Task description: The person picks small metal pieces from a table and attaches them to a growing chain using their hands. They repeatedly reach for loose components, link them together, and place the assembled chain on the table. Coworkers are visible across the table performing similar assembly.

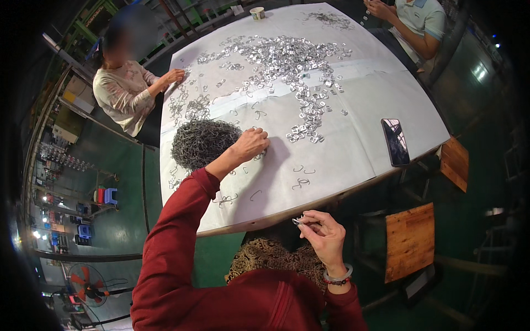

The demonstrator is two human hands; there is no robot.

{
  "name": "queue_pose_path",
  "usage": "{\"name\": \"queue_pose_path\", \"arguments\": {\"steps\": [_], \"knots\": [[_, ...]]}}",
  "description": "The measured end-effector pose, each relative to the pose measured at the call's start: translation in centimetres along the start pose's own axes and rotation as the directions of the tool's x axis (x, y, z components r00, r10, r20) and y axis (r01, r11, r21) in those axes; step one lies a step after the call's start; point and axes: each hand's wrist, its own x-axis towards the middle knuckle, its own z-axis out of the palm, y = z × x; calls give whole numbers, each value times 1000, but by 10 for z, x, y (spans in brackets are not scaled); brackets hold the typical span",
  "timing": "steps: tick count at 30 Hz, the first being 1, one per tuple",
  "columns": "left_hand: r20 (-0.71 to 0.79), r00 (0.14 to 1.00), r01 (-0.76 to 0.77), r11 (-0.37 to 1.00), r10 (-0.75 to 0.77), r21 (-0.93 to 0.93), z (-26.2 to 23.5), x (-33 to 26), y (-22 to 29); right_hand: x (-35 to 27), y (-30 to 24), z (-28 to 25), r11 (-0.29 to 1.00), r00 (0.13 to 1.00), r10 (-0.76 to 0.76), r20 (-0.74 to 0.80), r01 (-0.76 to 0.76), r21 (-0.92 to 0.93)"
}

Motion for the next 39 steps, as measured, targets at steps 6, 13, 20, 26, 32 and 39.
{"name": "queue_pose_path", "arguments": {"steps": [6,13,20,26,32,39], "knots": [[-15,980,198,978,-199,-61,-22,-23,5,-3,-5,1,1000,1000,-11,6,10,15],[-82,929,337,916,-362,-219,-4,-68,23,-10,-2,12,996,996,-86,-6,86,26],[303,897,31,-639,-322,-768,-27,-77,61,-22,2,12,989,989,-146,-2,146,9],[277,920,-9,-723,-276,-691,-35,-76,102,-31,-3,12,988,988,-155,-9,155,10],[91,855,217,192,-511,-957,-40,-97,92,-45,-6,13,986,985,-169,-21,169,4],[101,811,414,442,-576,-796,-67,-159,89,-56,-9,17,987,989,-146,-33,147,56]]}}
